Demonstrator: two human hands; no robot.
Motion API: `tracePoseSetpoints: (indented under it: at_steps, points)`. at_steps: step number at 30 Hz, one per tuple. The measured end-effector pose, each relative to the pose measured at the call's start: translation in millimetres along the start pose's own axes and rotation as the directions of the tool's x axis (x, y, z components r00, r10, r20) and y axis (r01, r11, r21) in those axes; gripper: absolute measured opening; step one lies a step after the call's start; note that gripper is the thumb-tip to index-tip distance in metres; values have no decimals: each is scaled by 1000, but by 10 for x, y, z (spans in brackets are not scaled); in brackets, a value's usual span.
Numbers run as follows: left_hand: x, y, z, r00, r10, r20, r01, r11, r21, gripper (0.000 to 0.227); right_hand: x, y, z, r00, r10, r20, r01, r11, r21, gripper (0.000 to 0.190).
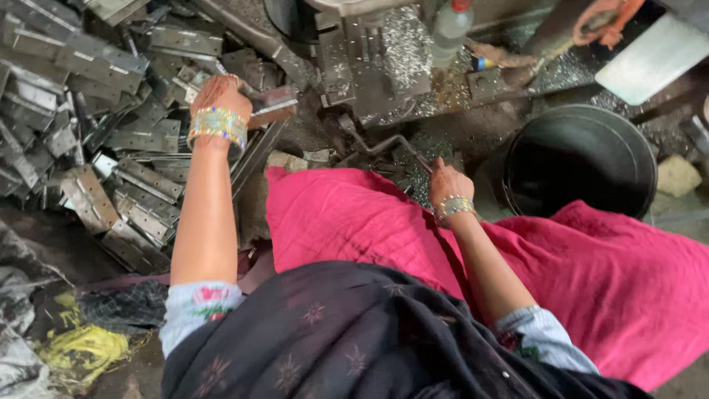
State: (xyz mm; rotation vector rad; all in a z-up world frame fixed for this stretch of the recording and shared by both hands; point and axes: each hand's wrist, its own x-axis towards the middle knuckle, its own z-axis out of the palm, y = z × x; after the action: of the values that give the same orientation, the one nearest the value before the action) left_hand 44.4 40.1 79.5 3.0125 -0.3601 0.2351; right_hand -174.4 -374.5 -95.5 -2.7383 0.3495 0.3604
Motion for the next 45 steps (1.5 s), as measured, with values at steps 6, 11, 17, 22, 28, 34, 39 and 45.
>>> tracePoseSetpoints:
  at_steps: [6,11,17,22,28,34,39,45]
  points:
    - [-252,1494,521,994,-74,-77,29,880,-475,43,-50,41,58,1000,-11,-16,11,1000,-2,24]
    - [-393,2538,1066,969,-152,-197,82,942,-325,30,-95,58,28,1000,-10,-9,10,1000,23,29]
    - [-455,2540,1071,968,-54,244,34,996,84,36,48,-187,-269,988,-86,-127,71,990,-118,31]
    - [-208,2381,1141,992,-37,123,30,997,64,37,74,-47,11,998,-3,57,4,1000,-16,32]
    - [-471,2209,1138,976,41,212,-80,981,175,37,-90,153,420,985,37,168,-53,994,92,35]
    - [-23,2368,1084,993,39,114,-74,942,329,42,11,27,76,1000,1,-19,-2,999,-51,39]
    - [57,2441,1074,995,16,98,-54,916,398,40,0,203,285,998,-13,60,5,992,122,37]
    - [-7,2258,1297,979,-12,203,-29,980,197,38,32,103,253,988,77,132,-83,996,42,31]
